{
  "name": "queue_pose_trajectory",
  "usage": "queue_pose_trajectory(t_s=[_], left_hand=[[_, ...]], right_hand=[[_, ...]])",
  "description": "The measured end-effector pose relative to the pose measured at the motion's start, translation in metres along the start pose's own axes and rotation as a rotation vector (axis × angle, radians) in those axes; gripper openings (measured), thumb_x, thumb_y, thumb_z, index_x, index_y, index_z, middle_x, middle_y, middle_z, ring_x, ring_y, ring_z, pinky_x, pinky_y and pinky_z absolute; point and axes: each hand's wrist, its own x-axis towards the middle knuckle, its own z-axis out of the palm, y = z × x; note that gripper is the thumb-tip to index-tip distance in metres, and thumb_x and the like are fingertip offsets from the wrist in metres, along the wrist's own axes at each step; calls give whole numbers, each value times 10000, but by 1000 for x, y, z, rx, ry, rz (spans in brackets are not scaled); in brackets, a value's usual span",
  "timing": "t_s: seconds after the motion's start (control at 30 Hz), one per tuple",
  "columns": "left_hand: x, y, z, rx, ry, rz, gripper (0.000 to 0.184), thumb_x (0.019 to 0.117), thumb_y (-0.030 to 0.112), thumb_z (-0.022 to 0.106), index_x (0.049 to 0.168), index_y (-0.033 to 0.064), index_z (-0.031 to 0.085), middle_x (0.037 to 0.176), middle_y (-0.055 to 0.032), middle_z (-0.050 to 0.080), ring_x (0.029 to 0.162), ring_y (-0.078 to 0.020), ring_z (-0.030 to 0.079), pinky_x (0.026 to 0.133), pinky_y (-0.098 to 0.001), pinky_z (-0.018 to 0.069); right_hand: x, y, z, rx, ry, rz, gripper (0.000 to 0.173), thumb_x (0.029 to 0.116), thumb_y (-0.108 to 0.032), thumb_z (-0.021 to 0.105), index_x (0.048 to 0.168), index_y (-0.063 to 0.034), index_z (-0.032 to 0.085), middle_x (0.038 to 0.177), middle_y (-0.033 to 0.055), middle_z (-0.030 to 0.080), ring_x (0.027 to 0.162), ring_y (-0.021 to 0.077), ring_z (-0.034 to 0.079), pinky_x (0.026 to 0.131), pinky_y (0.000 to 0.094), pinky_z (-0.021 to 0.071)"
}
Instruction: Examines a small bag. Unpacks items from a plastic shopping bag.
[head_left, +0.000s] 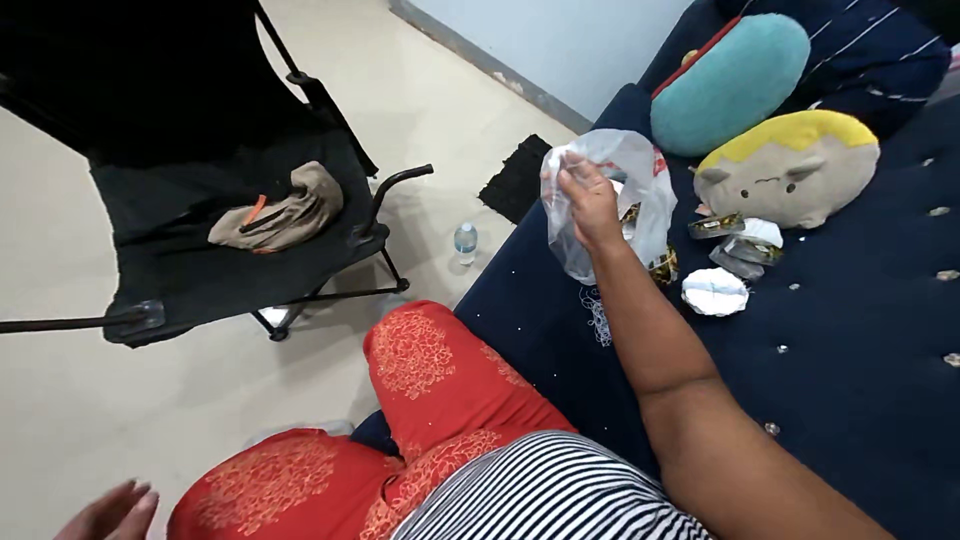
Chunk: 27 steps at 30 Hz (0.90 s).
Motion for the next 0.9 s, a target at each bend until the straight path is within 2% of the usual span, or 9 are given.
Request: queue_pose_trajectory(t_s=[0.17,0.27,0.37,0.47,0.53,0.6,0.7,0.8,0.9], left_hand=[[32,162,57,31,-105,461,643,979,407,650,1440,-19,511,1511,-303,434,1348,-393,500,1014,-541,503],[31,274,119,38,-219,737,672,920,486,675,1382,6,593,1582,-296,331,1438,-428,387,1099,-600,418],[23,363,182,19,-348,967,580,882,520,720,1346,176,667,1665,-193,229,1500,-378,311,1139,-589,391],[16,429,245,32,-417,1124,580,846,471,786,1377,276,655,1697,-186,152,1561,-413,138,1190,-660,273],[15,460,280,118,-448,1136,627,843,499,789,1416,304,627,1709,-197,90,1566,-447,63,1169,-714,237],[22,480,301,172,-531,1058,661,836,478,815,1413,214,630,1693,-238,116,1546,-467,148,1164,-665,303],[40,495,317,204,-630,914,373,873,117,803,1217,16,698,1358,-309,539,1220,-453,578,1011,-588,496],[46,498,316,282,-570,924,241,922,-82,584,1086,-2,742,1200,-256,618,1073,-402,644,938,-559,533],[40,507,313,261,-491,994,387,885,-121,563,1231,-12,699,1305,-247,584,1123,-405,635,941,-558,543]], right_hand=[[-18,0,-10,-56,-122,46,504,992,-34,582,1465,48,428,1266,142,661,1122,170,666,981,351,566],[-41,-6,-19,-194,-269,62,693,905,-4,666,1516,53,345,1344,183,613,1086,185,684,926,347,593],[-60,-15,-27,-450,-400,33,805,858,32,700,1563,14,311,1492,203,506,1153,260,656,936,407,573],[-65,-18,-37,-578,-513,-22,742,829,-25,722,1505,51,427,1516,225,488,1366,271,525,1124,431,453],[-66,-24,-45,-599,-516,-11,560,810,-49,748,1342,41,601,1344,208,610,1274,258,572,1091,428,468],[-62,-20,-61,-596,-464,-63,485,816,-1,713,1294,43,641,1292,203,640,1226,255,606,1057,418,499],[-55,-8,-88,-652,-384,-121,373,940,-17,626,1311,15,649,1368,176,623,1304,273,577,1105,438,475],[-54,5,-114,-960,-392,79,333,1068,-202,532,1347,-40,614,1396,150,602,1250,283,620,1039,480,524],[-47,3,-144,-1292,-305,508,483,1095,-353,456,1447,-31,532,1367,244,604,1163,450,643,941,657,512]])
